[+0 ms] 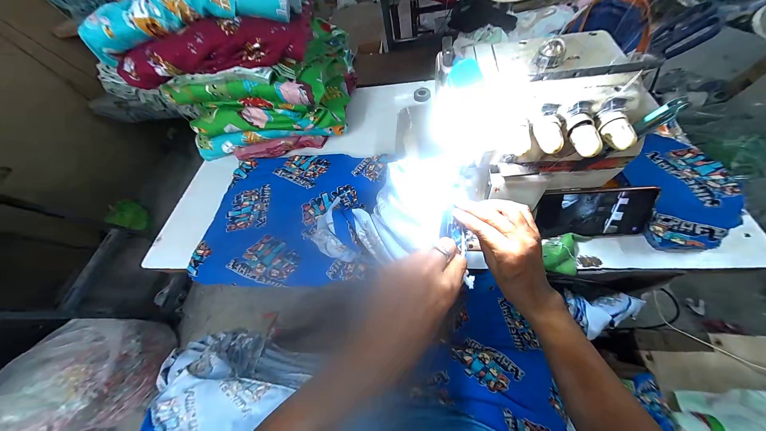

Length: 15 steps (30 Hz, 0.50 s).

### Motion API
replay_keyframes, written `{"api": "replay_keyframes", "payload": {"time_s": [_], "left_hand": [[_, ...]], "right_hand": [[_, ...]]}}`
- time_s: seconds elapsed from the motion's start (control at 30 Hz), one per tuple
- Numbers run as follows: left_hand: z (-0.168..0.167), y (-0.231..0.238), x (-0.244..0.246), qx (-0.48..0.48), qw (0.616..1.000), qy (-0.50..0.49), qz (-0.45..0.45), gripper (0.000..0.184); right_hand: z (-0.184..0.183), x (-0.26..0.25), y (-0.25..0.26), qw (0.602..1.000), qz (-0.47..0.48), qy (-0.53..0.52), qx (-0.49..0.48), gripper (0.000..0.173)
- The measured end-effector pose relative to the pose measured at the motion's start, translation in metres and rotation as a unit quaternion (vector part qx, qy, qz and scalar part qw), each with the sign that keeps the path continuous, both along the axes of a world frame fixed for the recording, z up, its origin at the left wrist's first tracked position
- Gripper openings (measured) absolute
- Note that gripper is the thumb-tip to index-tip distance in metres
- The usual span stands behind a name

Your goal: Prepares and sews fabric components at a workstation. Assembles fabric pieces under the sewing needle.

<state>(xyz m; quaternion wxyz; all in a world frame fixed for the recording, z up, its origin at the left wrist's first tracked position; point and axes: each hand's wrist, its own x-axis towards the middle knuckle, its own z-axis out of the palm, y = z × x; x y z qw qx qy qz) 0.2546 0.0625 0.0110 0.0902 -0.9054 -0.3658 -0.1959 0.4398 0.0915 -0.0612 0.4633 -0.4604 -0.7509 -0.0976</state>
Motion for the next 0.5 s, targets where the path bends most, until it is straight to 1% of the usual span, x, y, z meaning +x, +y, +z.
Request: {"api": "replay_keyframes", "payload": {"time_s": [0.03, 0.1, 0.17, 0.23, 0.3, 0.37, 0.43, 0.5], "left_hand": [[0.0, 0.005, 0.003, 0.003, 1.0, -0.002, 0.003, 0.016], [0.001, 0.013, 0.008, 0.011, 1.0, -0.004, 0.01, 0.015], [0.001, 0.015, 0.012, 0.015, 1.0, -0.004, 0.016, 0.014], [0.0, 0.013, 0.014, 0.019, 1.0, 0.001, 0.022, 0.015], [-0.002, 0.013, 0.014, 0.019, 0.999, 0.011, 0.023, 0.016], [-0.002, 0.015, 0.015, 0.017, 0.999, 0.025, 0.025, 0.016], [-0.002, 0.021, 0.018, 0.019, 0.999, 0.033, 0.028, 0.016], [-0.002, 0.03, 0.02, 0.02, 0.999, 0.037, 0.033, 0.015]], "right_hand": [[0.0, -0.001, 0.002, 1.0, -0.007, 0.022, -0.01, 0.03], [-0.006, -0.004, 0.002, 0.993, -0.023, 0.109, -0.04, 0.027], [-0.017, -0.016, -0.007, 0.97, -0.037, 0.216, -0.106, 0.024], [-0.029, -0.035, -0.024, 0.938, -0.01, 0.292, -0.188, 0.024], [-0.036, -0.058, -0.044, 0.931, 0.035, 0.295, -0.213, 0.024], [-0.035, -0.076, -0.056, 0.939, 0.068, 0.259, -0.214, 0.024], [-0.033, -0.087, -0.056, 0.956, 0.073, 0.209, -0.195, 0.025], [-0.033, -0.092, -0.051, 0.967, 0.075, 0.18, -0.163, 0.023]]}}
